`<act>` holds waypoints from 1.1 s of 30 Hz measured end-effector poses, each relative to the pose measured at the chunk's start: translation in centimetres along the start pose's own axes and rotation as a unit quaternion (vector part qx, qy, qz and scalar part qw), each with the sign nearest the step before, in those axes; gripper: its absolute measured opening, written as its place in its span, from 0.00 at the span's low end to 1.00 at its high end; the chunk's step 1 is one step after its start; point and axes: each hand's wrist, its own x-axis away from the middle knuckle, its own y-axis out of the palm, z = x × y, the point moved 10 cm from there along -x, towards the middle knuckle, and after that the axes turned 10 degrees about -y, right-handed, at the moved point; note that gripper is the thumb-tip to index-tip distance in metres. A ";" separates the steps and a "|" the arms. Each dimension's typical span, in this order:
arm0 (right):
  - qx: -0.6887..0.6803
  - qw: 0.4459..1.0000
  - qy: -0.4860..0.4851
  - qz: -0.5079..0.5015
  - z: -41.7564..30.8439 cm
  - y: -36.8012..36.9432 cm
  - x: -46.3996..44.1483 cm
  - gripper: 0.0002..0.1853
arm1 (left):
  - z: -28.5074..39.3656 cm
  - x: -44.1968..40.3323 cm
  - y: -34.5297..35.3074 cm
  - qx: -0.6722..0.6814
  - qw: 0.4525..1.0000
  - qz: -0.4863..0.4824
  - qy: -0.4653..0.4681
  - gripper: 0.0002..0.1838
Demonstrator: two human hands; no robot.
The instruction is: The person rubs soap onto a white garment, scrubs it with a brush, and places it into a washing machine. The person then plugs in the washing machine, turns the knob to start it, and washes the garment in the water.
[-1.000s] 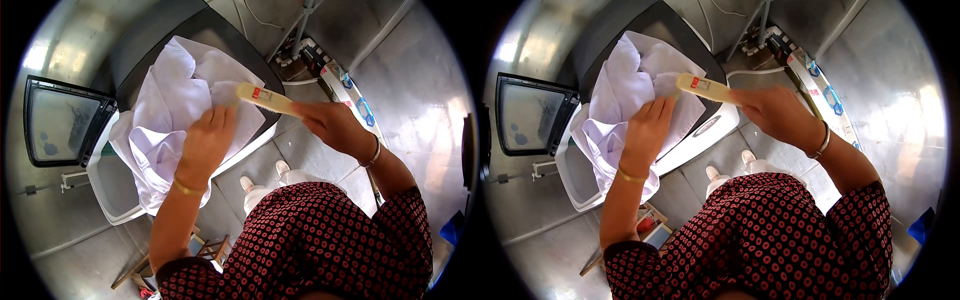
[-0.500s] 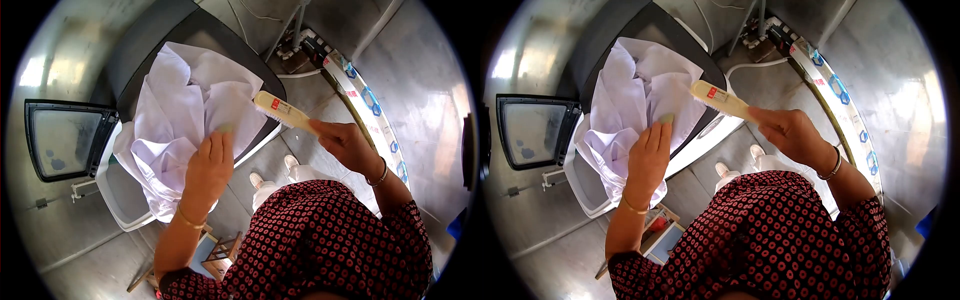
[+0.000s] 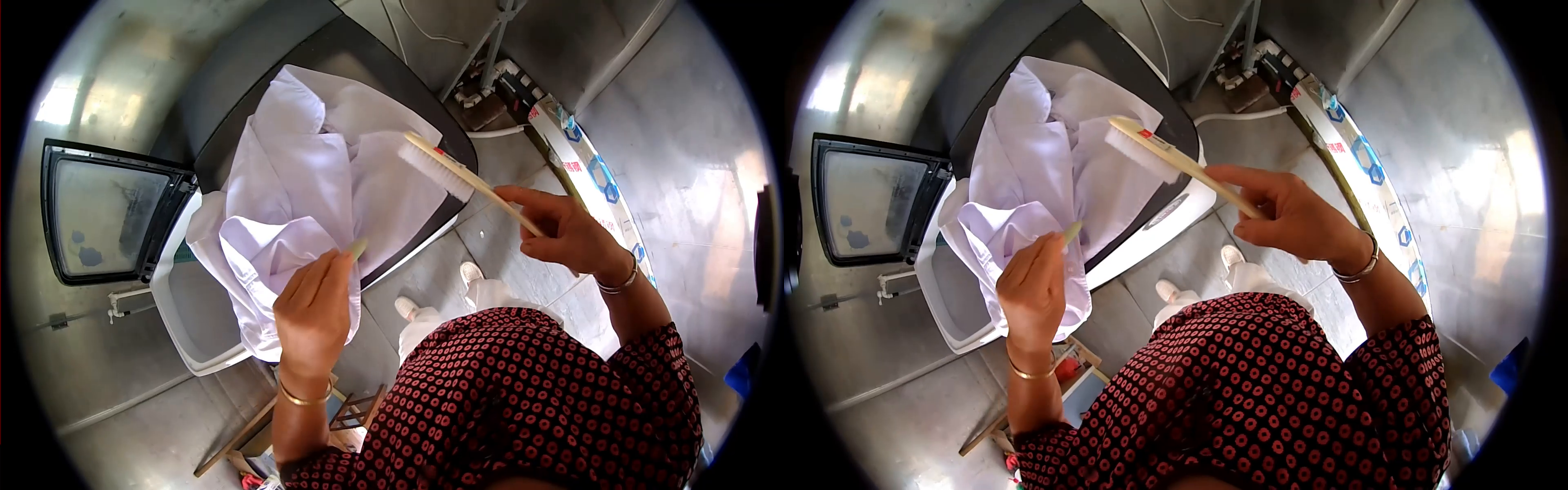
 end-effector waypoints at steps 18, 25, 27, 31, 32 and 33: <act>0.556 0.655 -0.301 -0.413 -15.0 45.2 -20.2 0.15 | -24.4 40.3 -13.4 0.096 0.796 0.306 -0.513 0.11; 0.751 0.395 -0.220 -0.482 5.9 63.8 -32.8 0.11 | -29.6 51.8 -10.9 0.075 0.753 0.258 -0.601 0.10; 0.776 0.350 -0.181 -0.493 12.8 64.9 -34.8 0.10 | -30.4 55.8 -10.0 0.091 0.719 0.249 -0.642 0.10; 0.784 0.320 -0.086 -0.525 23.3 62.5 -35.5 0.12 | -30.4 63.3 -6.7 0.094 0.650 0.191 -0.730 0.11; 0.784 0.315 -0.050 -0.532 24.5 61.6 -35.0 0.13 | -30.3 64.3 -6.1 0.097 0.647 0.191 -0.732 0.11; 0.775 0.312 -0.038 -0.548 26.2 60.8 -34.3 0.14 | -30.1 65.1 -5.8 0.083 0.649 0.180 -0.735 0.11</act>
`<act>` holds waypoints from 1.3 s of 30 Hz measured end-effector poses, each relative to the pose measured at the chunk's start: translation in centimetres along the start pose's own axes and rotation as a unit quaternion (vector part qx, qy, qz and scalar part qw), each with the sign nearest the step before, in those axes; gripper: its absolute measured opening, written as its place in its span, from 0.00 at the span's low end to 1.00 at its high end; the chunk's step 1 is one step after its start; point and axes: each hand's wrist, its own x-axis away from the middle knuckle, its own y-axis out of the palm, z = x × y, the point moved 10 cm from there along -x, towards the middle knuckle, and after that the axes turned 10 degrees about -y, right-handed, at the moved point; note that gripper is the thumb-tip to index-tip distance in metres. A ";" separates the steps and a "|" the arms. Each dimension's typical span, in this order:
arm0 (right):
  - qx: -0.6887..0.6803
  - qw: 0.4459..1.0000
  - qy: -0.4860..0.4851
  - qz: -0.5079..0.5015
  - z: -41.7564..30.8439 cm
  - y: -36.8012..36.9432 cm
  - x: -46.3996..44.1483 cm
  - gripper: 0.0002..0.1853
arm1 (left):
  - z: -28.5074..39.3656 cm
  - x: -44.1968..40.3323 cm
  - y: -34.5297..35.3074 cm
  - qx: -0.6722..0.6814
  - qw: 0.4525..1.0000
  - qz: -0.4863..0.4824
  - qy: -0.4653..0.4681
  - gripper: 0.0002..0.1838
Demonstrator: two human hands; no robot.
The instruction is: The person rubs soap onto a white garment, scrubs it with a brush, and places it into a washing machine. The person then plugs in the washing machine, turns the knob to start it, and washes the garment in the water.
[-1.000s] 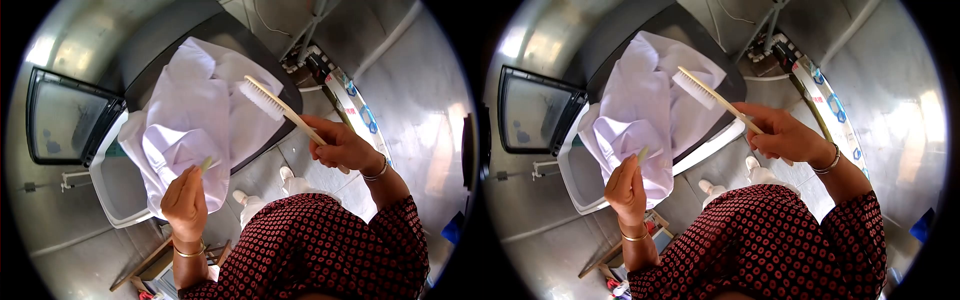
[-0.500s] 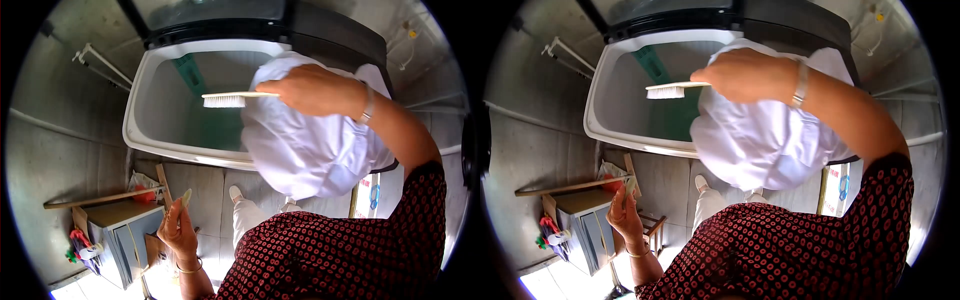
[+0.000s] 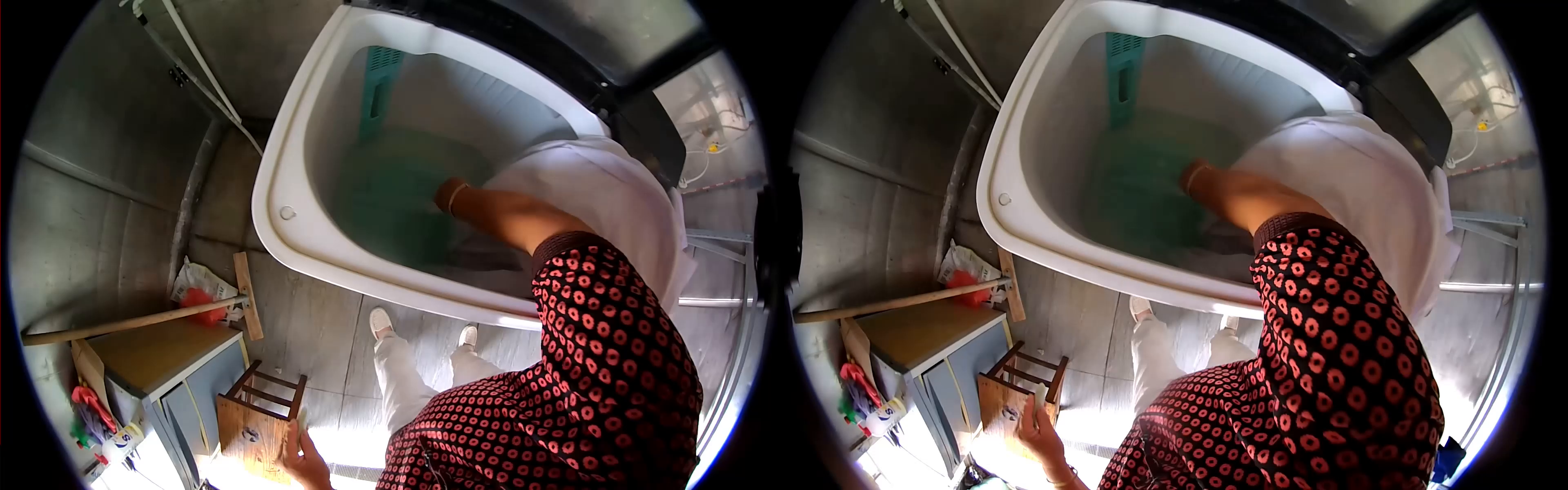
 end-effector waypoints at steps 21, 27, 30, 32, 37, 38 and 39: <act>-0.857 0.413 -0.272 0.146 -2.8 -11.5 28.0 0.18 | 10.8 -2.9 1.6 0.121 0.985 -0.060 0.104 0.10; -0.808 0.376 -0.206 0.405 4.0 1.5 50.5 0.17 | 18.6 0.8 2.8 0.190 0.951 -0.118 0.212 0.13; -0.722 0.440 -0.052 0.532 5.2 13.5 59.4 0.19 | 24.4 5.0 3.9 0.202 0.929 -0.126 0.283 0.13; -0.753 0.424 0.185 0.468 4.1 23.7 62.3 0.16 | 28.2 8.3 5.8 0.204 0.900 -0.204 0.327 0.13; -0.665 0.537 0.287 0.432 2.2 35.3 63.0 0.18 | 38.7 18.4 10.3 0.191 0.849 -0.242 0.428 0.12; -0.617 0.574 0.320 0.433 2.1 35.7 63.1 0.18 | 41.2 21.5 10.9 0.176 0.814 -0.249 0.494 0.13; -0.566 0.607 0.355 0.431 1.9 36.0 63.2 0.18 | 43.3 24.3 11.6 0.147 0.792 -0.239 0.542 0.13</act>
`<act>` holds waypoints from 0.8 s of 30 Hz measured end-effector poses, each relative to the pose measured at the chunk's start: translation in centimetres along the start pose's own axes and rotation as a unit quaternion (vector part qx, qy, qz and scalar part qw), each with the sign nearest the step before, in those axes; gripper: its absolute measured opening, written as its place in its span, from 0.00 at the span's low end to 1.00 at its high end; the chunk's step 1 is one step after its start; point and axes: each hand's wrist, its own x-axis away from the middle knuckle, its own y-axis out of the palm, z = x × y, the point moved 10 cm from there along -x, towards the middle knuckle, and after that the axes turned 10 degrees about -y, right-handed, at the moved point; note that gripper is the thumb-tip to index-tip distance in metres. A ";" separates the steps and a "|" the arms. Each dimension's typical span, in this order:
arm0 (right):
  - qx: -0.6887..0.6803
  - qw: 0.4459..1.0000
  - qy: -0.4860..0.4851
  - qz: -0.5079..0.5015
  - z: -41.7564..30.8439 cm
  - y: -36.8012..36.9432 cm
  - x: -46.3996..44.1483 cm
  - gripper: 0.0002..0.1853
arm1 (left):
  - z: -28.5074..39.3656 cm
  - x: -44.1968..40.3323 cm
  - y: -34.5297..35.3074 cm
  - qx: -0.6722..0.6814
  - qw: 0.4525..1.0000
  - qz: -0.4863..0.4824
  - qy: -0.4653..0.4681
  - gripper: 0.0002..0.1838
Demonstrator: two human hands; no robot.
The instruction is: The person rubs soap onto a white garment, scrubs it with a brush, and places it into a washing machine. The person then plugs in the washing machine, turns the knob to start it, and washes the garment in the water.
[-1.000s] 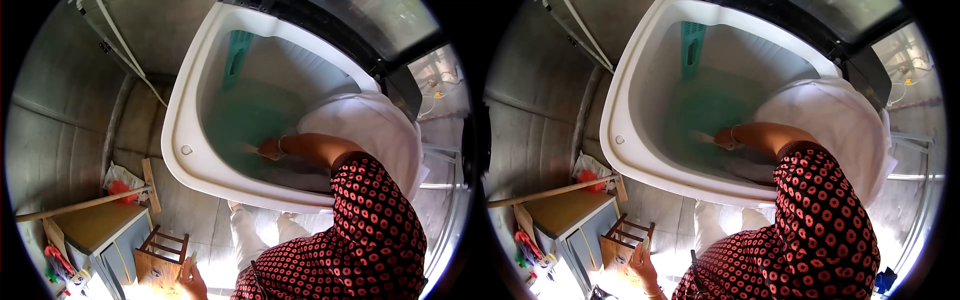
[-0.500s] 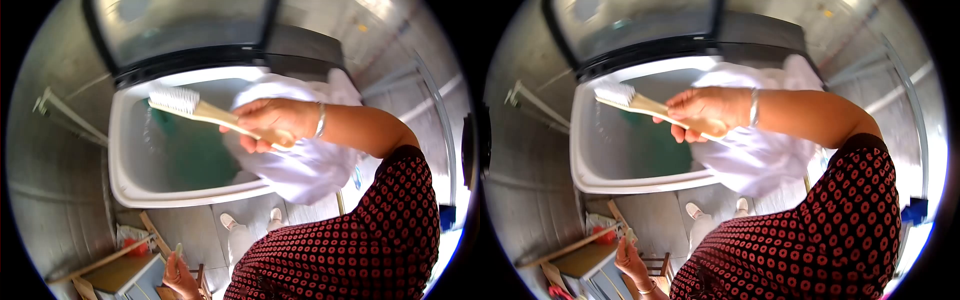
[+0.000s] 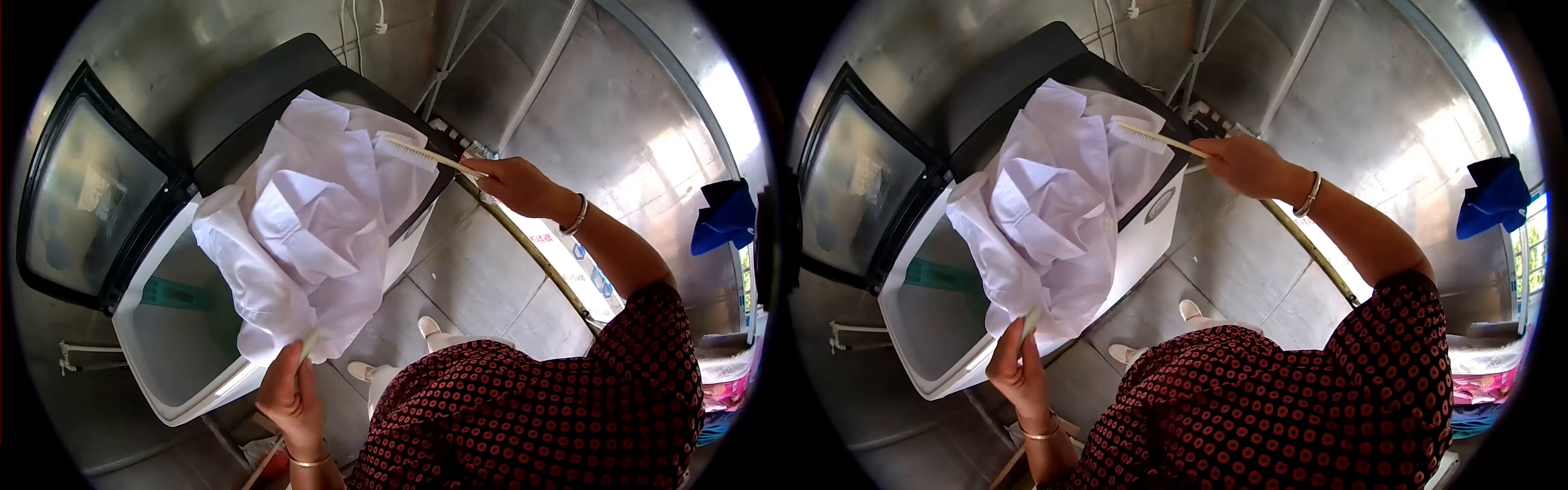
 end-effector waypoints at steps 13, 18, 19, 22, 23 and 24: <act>0.003 0.977 -0.155 0.146 4.8 -0.4 0.2 0.20 | 10.1 -6.1 19.1 -0.257 0.908 -0.093 0.317 0.12; -0.145 0.982 -0.079 0.096 6.7 1.8 0.8 0.21 | 9.1 -8.5 23.6 -0.354 0.873 -0.133 0.308 0.13; -0.139 0.983 -0.075 0.099 6.7 2.0 1.1 0.21 | 9.3 -9.8 24.7 -0.368 0.863 -0.134 0.318 0.12; -0.186 0.976 -0.044 0.101 6.9 2.1 1.8 0.21 | 10.0 -13.5 27.6 -0.345 0.859 -0.123 0.359 0.11; -0.237 0.966 -0.022 0.099 7.2 2.2 2.0 0.22 | 10.5 -13.9 27.6 -0.307 0.863 -0.106 0.387 0.11; -0.236 0.966 -0.020 0.099 7.2 2.1 2.0 0.22 | 10.3 -13.8 27.2 -0.305 0.863 -0.108 0.387 0.11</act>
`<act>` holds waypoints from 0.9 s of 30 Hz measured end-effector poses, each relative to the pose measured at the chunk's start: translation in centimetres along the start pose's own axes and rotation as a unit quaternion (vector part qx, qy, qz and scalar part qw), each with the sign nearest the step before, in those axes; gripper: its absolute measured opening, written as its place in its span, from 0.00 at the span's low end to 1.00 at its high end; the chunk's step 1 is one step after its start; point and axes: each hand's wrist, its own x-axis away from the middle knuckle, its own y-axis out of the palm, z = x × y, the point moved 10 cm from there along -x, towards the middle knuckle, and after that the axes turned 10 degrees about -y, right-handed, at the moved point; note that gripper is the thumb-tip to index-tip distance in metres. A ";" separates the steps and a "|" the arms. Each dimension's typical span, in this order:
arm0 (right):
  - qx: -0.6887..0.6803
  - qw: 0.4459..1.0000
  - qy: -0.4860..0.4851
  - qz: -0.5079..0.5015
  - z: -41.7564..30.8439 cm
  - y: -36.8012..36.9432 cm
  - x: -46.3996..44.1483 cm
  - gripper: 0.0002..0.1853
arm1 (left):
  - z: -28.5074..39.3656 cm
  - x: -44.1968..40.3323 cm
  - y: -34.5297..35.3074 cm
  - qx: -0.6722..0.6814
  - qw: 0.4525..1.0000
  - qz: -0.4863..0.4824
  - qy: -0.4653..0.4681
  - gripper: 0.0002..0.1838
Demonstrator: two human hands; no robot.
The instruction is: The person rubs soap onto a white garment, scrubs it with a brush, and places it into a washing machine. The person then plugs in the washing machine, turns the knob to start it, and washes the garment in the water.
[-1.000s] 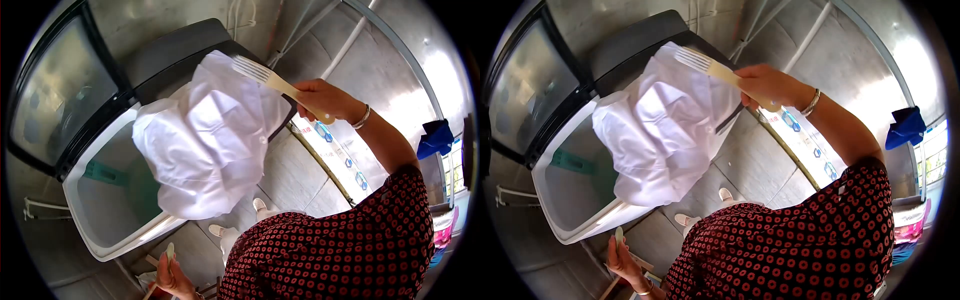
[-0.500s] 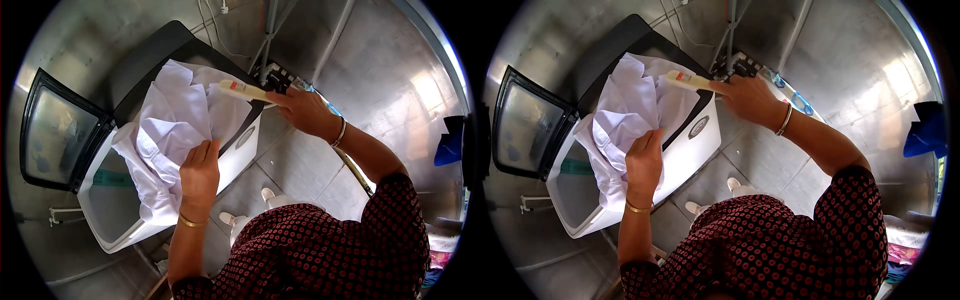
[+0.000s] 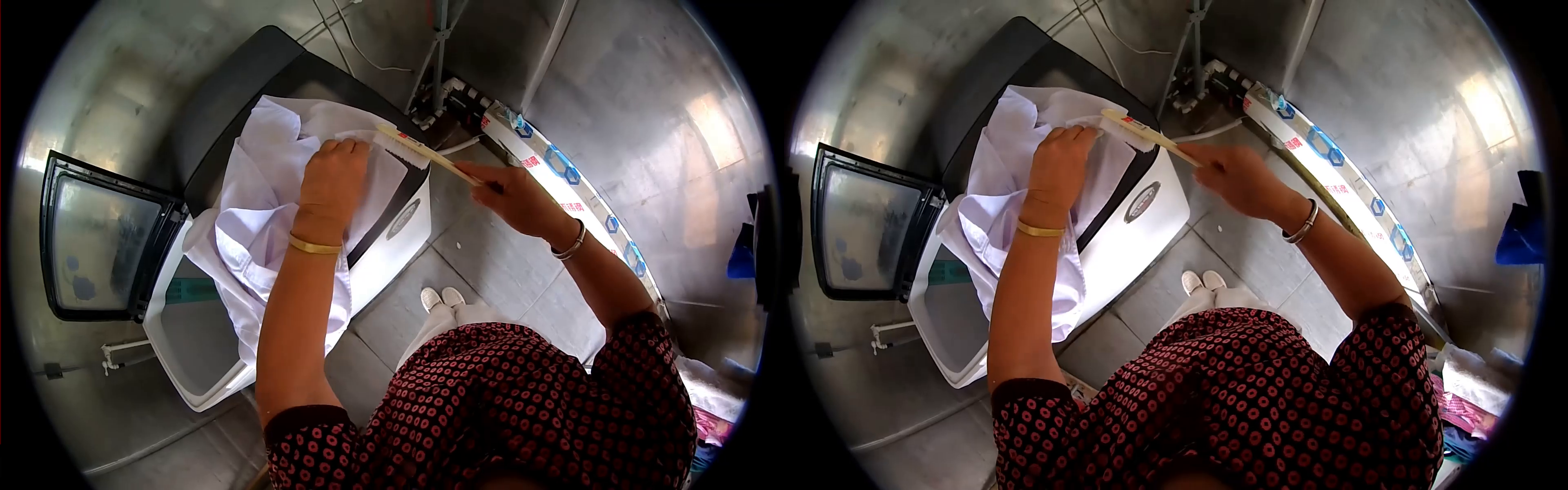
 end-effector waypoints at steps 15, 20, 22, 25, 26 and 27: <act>0.203 0.963 -0.171 0.053 -4.2 -0.8 -3.2 0.21 | 1.5 7.3 -2.8 -0.016 0.996 -0.084 -0.034 0.09; 0.084 0.993 -0.088 0.002 -2.6 0.8 -3.9 0.22 | 1.5 2.8 0.0 -0.054 0.996 -0.066 -0.014 0.08; 0.082 0.995 -0.060 0.006 -2.1 0.7 -4.1 0.20 | 0.6 0.4 0.6 -0.089 0.995 -0.029 -0.034 0.08; 0.070 0.993 -0.095 -0.018 -1.9 -0.4 -4.8 0.21 | 0.9 1.9 -0.4 -0.066 0.994 -0.076 -0.038 0.07; 0.074 0.988 -0.133 -0.025 -2.0 -0.8 -5.1 0.23 | 1.4 3.2 -0.8 -0.065 0.993 -0.096 -0.033 0.07; 0.069 0.988 -0.136 -0.036 -1.5 -1.1 -5.4 0.23 | 1.6 4.4 -1.8 -0.056 0.994 -0.085 -0.050 0.08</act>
